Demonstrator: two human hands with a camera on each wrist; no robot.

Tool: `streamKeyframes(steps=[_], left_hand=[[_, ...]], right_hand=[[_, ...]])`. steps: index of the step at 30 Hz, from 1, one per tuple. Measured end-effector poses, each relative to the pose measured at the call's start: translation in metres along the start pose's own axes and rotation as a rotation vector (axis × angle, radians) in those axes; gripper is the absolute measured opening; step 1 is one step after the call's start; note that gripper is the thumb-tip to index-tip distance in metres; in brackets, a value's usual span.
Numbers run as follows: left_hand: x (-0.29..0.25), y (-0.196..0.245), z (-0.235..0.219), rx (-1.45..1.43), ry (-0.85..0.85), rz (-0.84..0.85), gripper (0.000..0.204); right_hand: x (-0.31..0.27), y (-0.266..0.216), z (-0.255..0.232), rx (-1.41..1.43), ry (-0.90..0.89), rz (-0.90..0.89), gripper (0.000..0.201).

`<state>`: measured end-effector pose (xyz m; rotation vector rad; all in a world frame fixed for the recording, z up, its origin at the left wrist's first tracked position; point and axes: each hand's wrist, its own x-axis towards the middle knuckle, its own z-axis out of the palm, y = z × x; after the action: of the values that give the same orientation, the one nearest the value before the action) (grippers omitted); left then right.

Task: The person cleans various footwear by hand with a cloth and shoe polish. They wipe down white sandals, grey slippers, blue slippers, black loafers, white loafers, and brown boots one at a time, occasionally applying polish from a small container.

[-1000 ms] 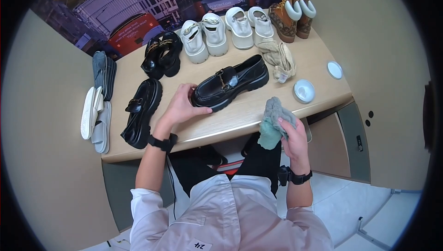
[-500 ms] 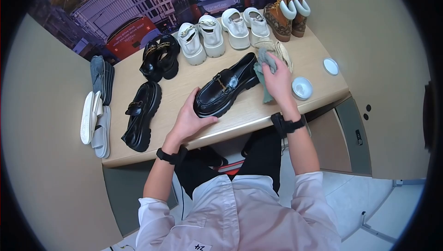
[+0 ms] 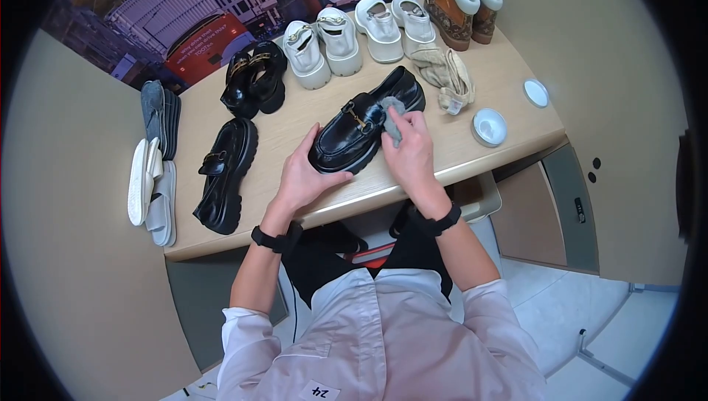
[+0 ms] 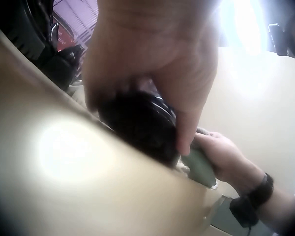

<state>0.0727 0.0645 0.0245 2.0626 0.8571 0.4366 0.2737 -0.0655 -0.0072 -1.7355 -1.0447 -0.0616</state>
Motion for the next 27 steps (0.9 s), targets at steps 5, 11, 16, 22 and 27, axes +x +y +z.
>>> streamKeyframes(steps=[5, 11, 16, 22, 27], left_hand=[[-0.002, 0.001, 0.003, 0.005, 0.031, 0.001, 0.128], [-0.004, 0.0, 0.005, 0.01, 0.054, 0.007, 0.128], [-0.007, -0.003, 0.007, 0.053, 0.078, 0.031, 0.127], [-0.008, -0.001, 0.007, 0.072, 0.073, 0.032, 0.128], [-0.008, -0.012, 0.014, 0.086, 0.117, 0.051, 0.128]], right_hand=[[-0.014, -0.009, 0.013, 0.063, 0.054, 0.034, 0.049], [-0.027, -0.012, 0.032, 0.211, 0.165, 0.2, 0.045], [-0.038, -0.016, 0.048, 0.336, 0.227, 0.232, 0.043], [-0.052, -0.023, 0.045, 0.224, 0.156, 0.132, 0.043], [-0.065, -0.037, 0.037, 0.153, 0.033, 0.036, 0.045]])
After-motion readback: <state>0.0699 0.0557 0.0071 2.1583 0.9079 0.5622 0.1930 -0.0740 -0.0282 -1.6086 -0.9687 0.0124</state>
